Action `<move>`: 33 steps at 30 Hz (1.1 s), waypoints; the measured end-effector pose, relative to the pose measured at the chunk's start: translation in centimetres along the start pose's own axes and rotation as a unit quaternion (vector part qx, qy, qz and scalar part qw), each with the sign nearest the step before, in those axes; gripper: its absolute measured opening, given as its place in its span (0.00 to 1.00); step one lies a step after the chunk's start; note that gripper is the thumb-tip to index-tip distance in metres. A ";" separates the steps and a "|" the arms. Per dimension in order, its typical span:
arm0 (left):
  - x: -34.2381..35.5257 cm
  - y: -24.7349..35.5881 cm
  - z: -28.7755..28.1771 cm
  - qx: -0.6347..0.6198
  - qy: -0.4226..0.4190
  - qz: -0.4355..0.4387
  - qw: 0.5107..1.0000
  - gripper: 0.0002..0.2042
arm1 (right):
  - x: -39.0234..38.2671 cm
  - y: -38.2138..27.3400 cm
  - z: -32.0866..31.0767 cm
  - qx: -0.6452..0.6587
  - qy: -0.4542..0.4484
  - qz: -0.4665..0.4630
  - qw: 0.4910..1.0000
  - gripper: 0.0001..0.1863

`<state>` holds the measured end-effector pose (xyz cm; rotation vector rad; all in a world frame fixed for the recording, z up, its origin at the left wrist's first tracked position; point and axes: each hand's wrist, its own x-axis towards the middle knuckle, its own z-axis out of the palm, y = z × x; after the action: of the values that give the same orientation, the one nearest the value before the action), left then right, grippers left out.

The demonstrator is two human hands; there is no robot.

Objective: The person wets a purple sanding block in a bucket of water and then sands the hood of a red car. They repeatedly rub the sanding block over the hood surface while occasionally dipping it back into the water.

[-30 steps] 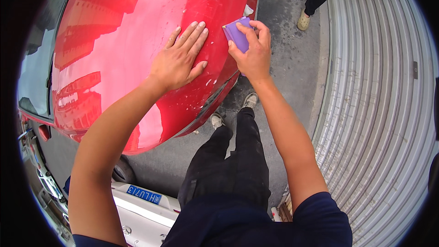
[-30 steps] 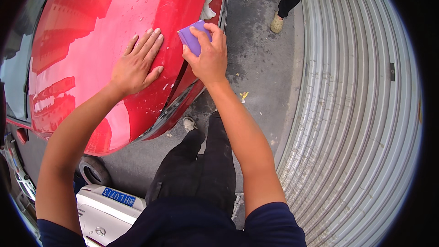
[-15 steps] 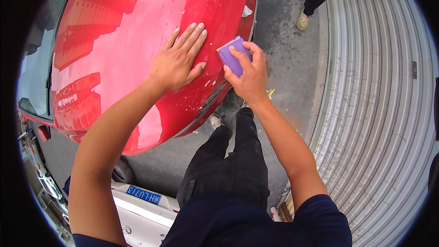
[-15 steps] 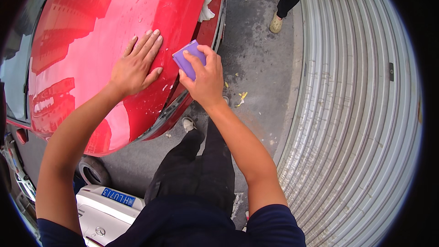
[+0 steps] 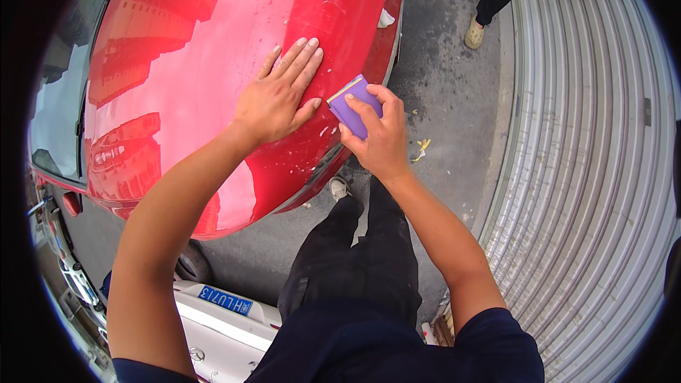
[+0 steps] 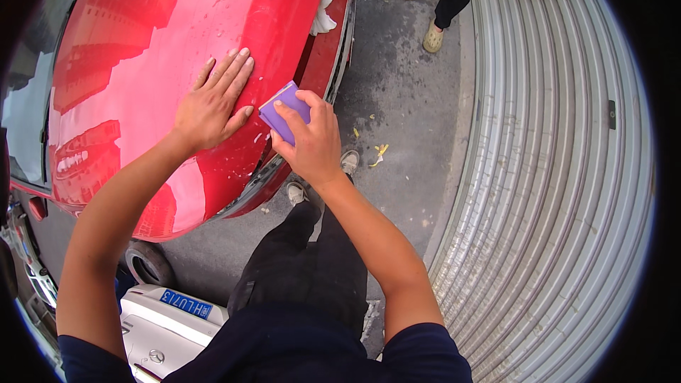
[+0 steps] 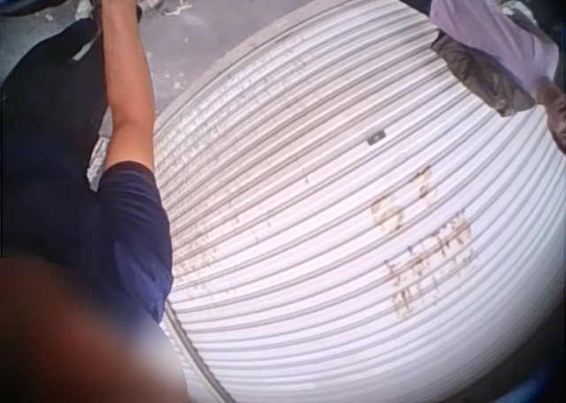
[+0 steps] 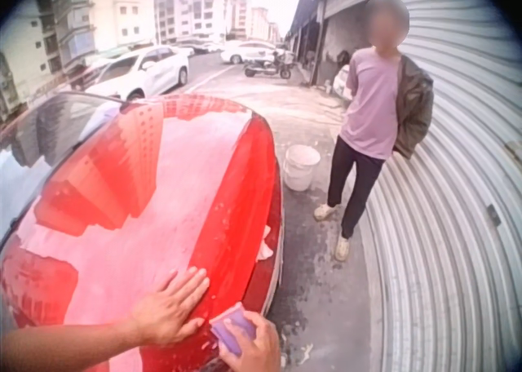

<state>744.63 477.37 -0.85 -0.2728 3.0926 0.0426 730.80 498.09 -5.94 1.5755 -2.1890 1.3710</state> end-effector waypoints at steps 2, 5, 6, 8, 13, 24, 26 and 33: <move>-0.6 0.2 0.0 0.007 -0.006 -0.003 1.000 0.38 | 0.3 1.0 -0.5 -0.037 0.002 0.090 0.995 0.28; 0.6 -0.1 -0.5 0.030 -0.022 -0.003 0.999 0.36 | -0.7 2.9 -2.6 0.047 0.061 0.186 0.980 0.28; -0.3 0.7 -0.8 0.039 -0.025 0.000 0.999 0.35 | -1.6 3.5 -3.8 0.057 0.053 0.217 0.973 0.28; 1.6 0.8 -1.3 0.040 -0.020 -0.001 0.999 0.35 | -4.2 4.4 -6.5 0.143 0.063 0.387 0.909 0.29; 11.0 0.8 -0.7 0.031 0.086 0.027 0.995 0.39 | -12.1 5.3 -11.5 0.232 0.069 0.475 0.846 0.29; 9.6 3.8 4.5 0.026 0.026 0.131 0.991 0.43 | -11.7 6.7 -10.7 0.326 0.158 0.442 0.821 0.33; 4.6 5.3 3.7 0.028 0.028 0.160 0.986 0.43 | -9.2 7.2 -10.0 0.419 0.123 0.502 0.747 0.33; -4.3 3.9 0.1 0.016 -0.195 0.295 0.935 0.41 | 0.6 6.1 -5.1 0.330 -0.018 0.363 0.871 0.33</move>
<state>748.15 481.99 -0.69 0.5983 2.6548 0.0551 723.65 501.62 -6.24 0.8561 -2.6302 2.5285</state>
